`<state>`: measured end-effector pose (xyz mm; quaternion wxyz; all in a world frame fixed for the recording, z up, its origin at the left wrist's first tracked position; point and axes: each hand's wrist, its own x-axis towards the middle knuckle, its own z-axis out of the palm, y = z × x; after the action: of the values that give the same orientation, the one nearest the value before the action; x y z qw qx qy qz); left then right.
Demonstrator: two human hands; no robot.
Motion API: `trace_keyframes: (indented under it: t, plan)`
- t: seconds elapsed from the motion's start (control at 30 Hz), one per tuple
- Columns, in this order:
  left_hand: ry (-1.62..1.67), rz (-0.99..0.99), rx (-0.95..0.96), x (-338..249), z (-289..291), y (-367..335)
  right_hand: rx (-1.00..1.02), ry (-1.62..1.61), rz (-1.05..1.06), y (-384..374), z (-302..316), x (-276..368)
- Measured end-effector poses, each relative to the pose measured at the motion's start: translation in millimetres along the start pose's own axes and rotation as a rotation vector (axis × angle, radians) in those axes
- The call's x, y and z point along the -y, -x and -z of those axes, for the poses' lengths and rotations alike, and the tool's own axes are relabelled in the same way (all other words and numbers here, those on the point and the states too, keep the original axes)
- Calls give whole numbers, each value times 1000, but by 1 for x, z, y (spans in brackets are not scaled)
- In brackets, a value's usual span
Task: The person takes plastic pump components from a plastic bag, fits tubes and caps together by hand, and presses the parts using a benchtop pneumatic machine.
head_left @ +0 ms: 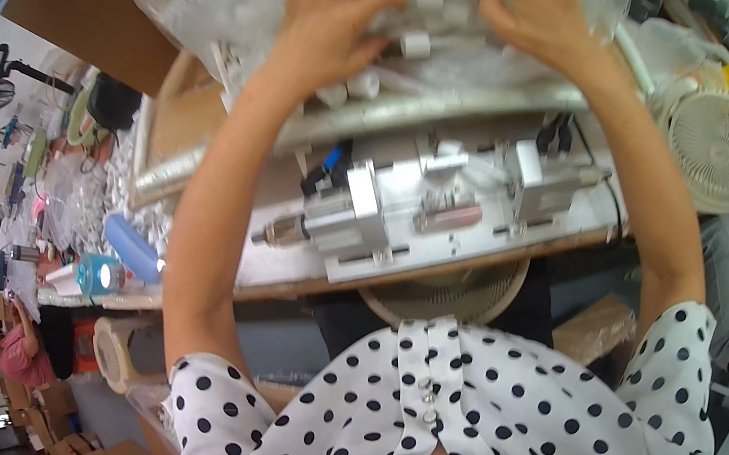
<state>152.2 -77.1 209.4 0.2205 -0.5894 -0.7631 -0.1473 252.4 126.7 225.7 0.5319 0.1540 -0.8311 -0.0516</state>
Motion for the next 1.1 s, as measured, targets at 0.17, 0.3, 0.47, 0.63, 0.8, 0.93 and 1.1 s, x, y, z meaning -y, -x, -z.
trace_keyframes:
  t: [0.17, 0.3, 0.47, 0.63, 0.8, 0.93, 1.1]
  plan:
    - [-179, -18, 136, -14, 18, -1, 74, -200, 44, 7, 10, 10]
    - [-22, 18, 287, -15, 38, -3, 93, -359, 43, 18, 35, 32]
    - [475, 121, 291, -1, 60, -1, 437, -546, 28, 57, 56, 51]
    - [582, 160, 50, 10, 43, 27, 638, -327, 77, 71, 55, 67]
    - [555, 179, -255, -5, 31, 60, 956, -290, 80, 77, 52, 73]
    - [550, 304, -319, -13, 20, 68, 1124, -289, 195, 68, 45, 70]
    - [296, 106, -259, -21, 16, 63, 1035, -328, 207, 66, 43, 64]
